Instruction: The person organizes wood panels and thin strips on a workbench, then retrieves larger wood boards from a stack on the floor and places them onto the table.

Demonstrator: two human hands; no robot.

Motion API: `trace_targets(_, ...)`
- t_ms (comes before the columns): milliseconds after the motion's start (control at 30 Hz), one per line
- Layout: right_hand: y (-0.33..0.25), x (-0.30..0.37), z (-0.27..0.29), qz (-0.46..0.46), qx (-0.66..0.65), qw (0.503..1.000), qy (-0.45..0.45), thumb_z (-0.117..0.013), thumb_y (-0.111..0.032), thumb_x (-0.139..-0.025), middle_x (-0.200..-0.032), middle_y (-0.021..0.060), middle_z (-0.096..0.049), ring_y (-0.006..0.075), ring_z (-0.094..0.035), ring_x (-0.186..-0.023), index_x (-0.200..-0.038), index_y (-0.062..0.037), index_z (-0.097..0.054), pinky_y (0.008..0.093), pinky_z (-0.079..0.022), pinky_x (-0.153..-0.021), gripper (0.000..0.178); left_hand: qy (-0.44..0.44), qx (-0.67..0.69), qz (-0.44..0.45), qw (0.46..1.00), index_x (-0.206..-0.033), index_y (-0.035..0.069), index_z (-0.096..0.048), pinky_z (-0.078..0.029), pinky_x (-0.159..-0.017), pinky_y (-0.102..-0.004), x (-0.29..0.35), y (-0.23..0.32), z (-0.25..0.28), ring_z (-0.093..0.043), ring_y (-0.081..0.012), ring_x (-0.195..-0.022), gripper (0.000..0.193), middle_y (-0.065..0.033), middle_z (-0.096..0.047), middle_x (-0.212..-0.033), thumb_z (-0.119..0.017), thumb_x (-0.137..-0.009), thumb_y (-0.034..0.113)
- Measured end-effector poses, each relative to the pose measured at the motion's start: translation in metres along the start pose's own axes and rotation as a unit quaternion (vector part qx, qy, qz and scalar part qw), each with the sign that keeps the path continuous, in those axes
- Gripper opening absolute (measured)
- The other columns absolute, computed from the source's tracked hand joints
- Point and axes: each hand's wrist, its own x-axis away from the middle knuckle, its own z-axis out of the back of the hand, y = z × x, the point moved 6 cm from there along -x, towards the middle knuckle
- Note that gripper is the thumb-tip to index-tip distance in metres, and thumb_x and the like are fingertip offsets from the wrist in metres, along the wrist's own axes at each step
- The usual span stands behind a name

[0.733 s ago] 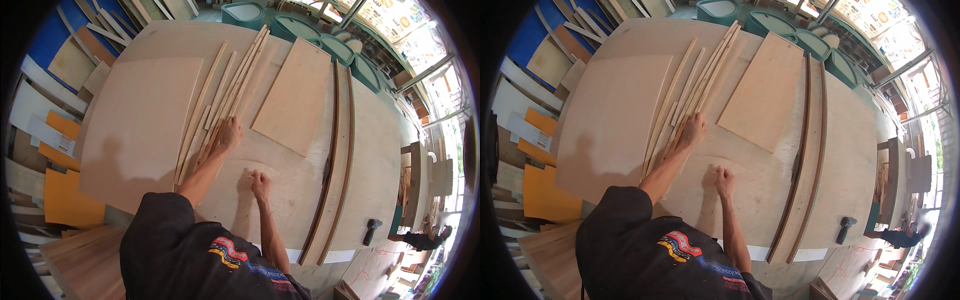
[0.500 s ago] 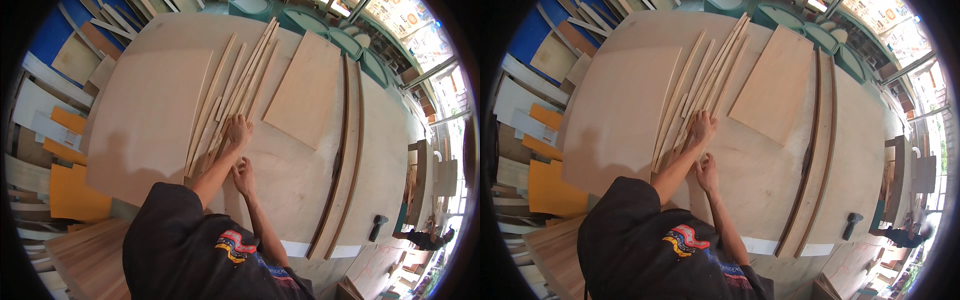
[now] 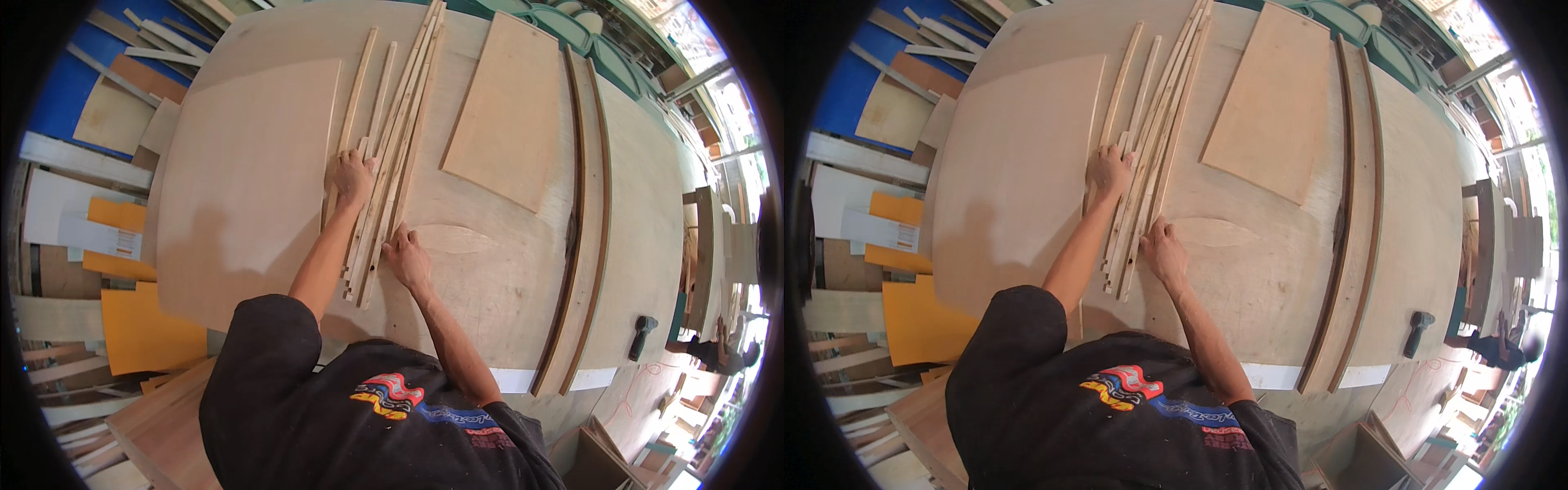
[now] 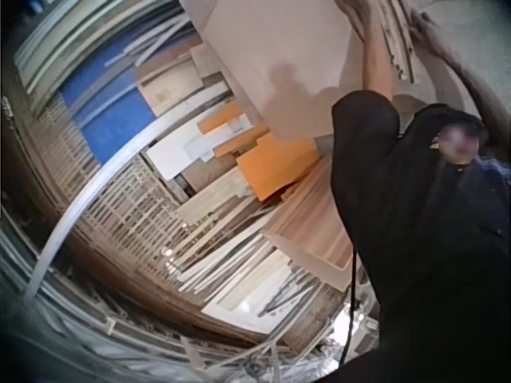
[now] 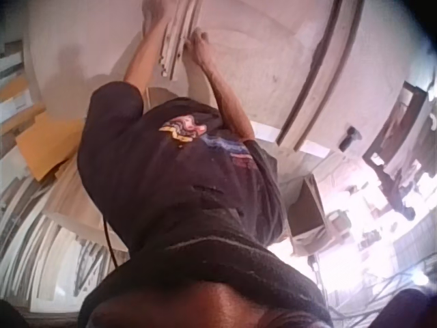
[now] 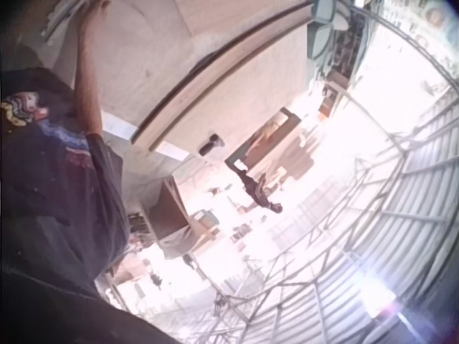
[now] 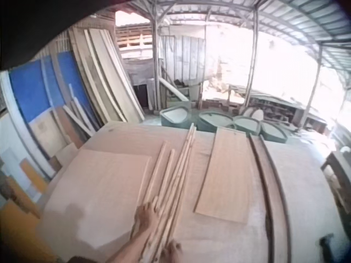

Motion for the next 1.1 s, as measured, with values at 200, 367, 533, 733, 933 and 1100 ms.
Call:
trace_targets(200,0.024,0.016,0.013,0.083,-0.111,0.990,-0.017,-0.062,-0.033,-0.094,-0.109,0.0223,-0.063,0.0370,-0.065,-0.091,-0.139,0.0010,-0.044,0.0445,-0.053,-0.078,0.059,-0.082,-0.068,-0.042,0.993,-0.097,-0.008,-0.069,-0.056,-0.082,-0.0469,-0.039,-0.010,0.006,-0.070,-0.0392,-0.092,0.040,-0.0264,-0.070,-0.094,-0.067,-0.087,0.031)
trace_targets(367,0.050,0.087,0.040,-0.020,-0.246,0.968,-0.035,-0.059,-0.038,-0.097,-0.103,0.0163,-0.068,0.0248,-0.066,-0.092,-0.128,0.0038,-0.057,0.0383,-0.053,-0.077,0.052,-0.018,0.053,-0.029,0.998,-0.094,-0.011,-0.067,-0.056,-0.075,-0.0433,-0.014,0.009,0.087,-0.072,-0.0355,-0.084,0.042,-0.0238,-0.072,-0.091,-0.066,-0.085,0.029)
trace_targets(533,0.055,0.113,0.055,-0.088,-0.518,0.851,-0.020,-0.049,-0.047,-0.102,-0.104,0.0070,-0.068,0.0166,-0.064,-0.096,-0.128,-0.0036,-0.062,0.0340,-0.053,-0.079,0.052,-0.051,0.342,-0.030,0.938,-0.089,-0.005,-0.070,-0.053,-0.065,-0.0360,0.065,0.038,0.108,-0.066,-0.0194,-0.072,0.042,-0.0136,-0.069,-0.075,-0.072,-0.084,0.037)
trace_targets(733,0.027,0.117,0.137,0.005,-0.644,0.765,0.023,-0.038,-0.058,-0.102,-0.119,0.0061,-0.063,0.0198,-0.061,-0.106,-0.151,-0.0107,-0.032,0.0386,-0.047,-0.093,0.068,-0.102,0.632,-0.077,0.765,-0.102,-0.003,-0.063,-0.053,-0.059,-0.0335,0.209,0.148,0.060,-0.063,-0.0154,-0.068,0.036,-0.0090,-0.068,-0.080,-0.068,-0.093,0.032)
trace_targets(933,0.033,0.196,0.201,0.004,-0.609,0.775,0.165,-0.054,-0.014,-0.101,-0.102,0.0079,-0.064,0.0169,-0.065,-0.083,-0.125,-0.0022,-0.052,0.0286,-0.057,-0.066,0.026,-0.151,0.464,-0.403,0.774,-0.114,-0.006,-0.060,-0.055,-0.081,-0.0415,0.332,0.219,0.119,-0.067,-0.0347,-0.092,0.040,-0.0214,-0.066,-0.101,-0.067,-0.094,0.028)
trace_targets(1100,0.084,0.326,0.206,-0.035,-0.603,0.717,0.348,-0.061,-0.016,-0.097,-0.097,0.0045,-0.062,0.0139,-0.059,-0.074,-0.133,-0.0054,-0.046,0.0274,-0.052,-0.062,0.040,-0.039,0.362,-0.420,0.831,-0.107,0.000,-0.067,-0.051,-0.088,-0.0435,0.296,0.145,0.113,-0.063,-0.0341,-0.099,0.038,-0.0180,-0.067,-0.103,-0.064,-0.095,0.036)
